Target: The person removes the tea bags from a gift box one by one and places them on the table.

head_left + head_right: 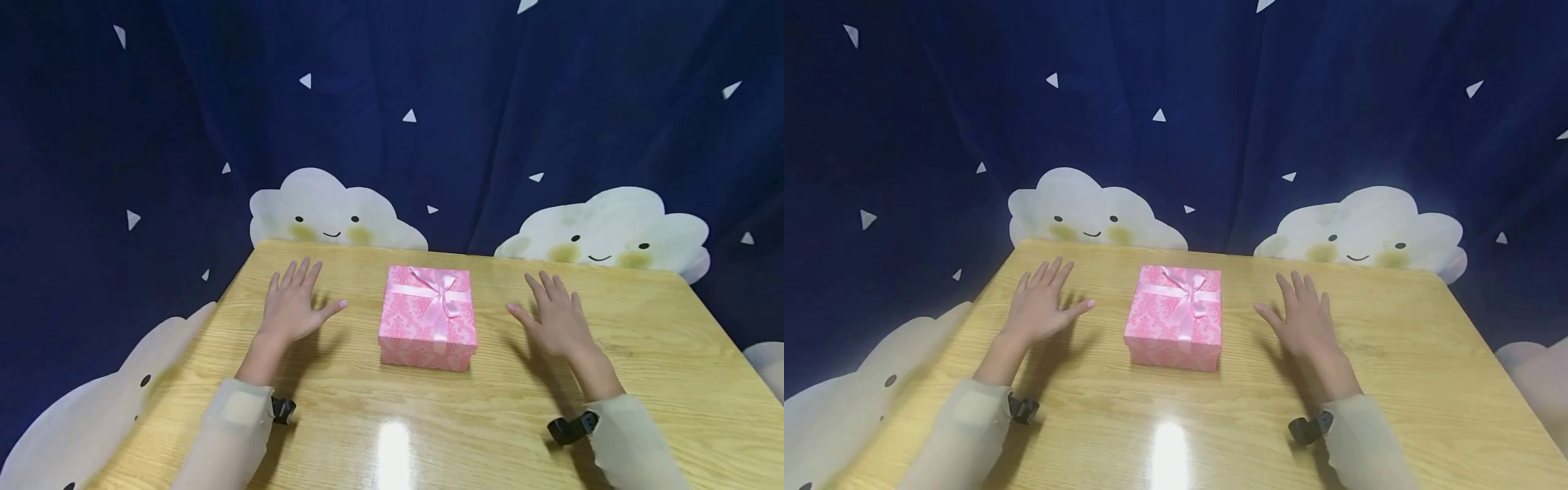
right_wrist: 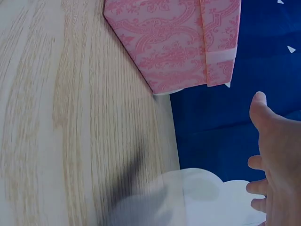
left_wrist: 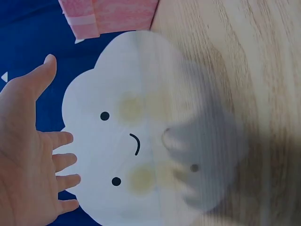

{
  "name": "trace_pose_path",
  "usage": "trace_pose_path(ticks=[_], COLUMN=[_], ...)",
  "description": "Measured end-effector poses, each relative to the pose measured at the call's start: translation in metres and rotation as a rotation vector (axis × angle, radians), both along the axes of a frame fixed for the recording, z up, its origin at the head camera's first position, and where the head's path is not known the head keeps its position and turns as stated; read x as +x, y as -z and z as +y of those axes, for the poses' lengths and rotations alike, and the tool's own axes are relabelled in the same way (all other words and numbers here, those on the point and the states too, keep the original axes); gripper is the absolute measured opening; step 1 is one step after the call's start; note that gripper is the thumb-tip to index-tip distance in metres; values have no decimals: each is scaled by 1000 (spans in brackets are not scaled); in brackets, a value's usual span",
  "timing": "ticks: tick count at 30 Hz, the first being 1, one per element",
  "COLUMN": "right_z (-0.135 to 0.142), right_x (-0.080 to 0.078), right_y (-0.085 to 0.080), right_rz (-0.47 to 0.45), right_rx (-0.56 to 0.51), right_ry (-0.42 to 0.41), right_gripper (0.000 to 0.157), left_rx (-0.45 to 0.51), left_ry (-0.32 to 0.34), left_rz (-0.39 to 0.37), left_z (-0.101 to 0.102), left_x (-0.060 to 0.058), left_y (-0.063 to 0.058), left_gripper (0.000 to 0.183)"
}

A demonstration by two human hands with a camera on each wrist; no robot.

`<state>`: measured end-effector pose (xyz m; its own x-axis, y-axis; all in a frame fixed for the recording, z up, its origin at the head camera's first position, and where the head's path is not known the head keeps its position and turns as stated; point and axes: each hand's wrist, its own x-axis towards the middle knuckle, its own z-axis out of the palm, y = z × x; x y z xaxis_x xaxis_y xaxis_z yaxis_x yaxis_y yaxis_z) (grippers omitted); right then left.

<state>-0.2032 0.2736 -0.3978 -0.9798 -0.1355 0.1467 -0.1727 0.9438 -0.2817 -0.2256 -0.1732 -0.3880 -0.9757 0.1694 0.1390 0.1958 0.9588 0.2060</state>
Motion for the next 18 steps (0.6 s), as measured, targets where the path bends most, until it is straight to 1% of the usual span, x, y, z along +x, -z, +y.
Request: trace_pose_path(ticks=[7, 10, 15, 18], right_z=[0, -1, -4, -7], right_x=[1, 1, 1, 1], right_y=[1, 0, -2, -1], right_rz=[0, -8, -49, -71], right_rx=[-37, -56, -128, -183], right_ry=[-33, -54, -75, -92], right_gripper=[81, 81, 79, 77], left_rx=[43, 51, 96, 135], left_ry=[-9, -18, -6, 2], left_rz=[-47, -52, -56, -79], left_z=[2, 4, 7, 9], left_x=[1, 0, -2, -2], left_y=[-1, -2, -5, -5], left_gripper=[92, 91, 85, 82])
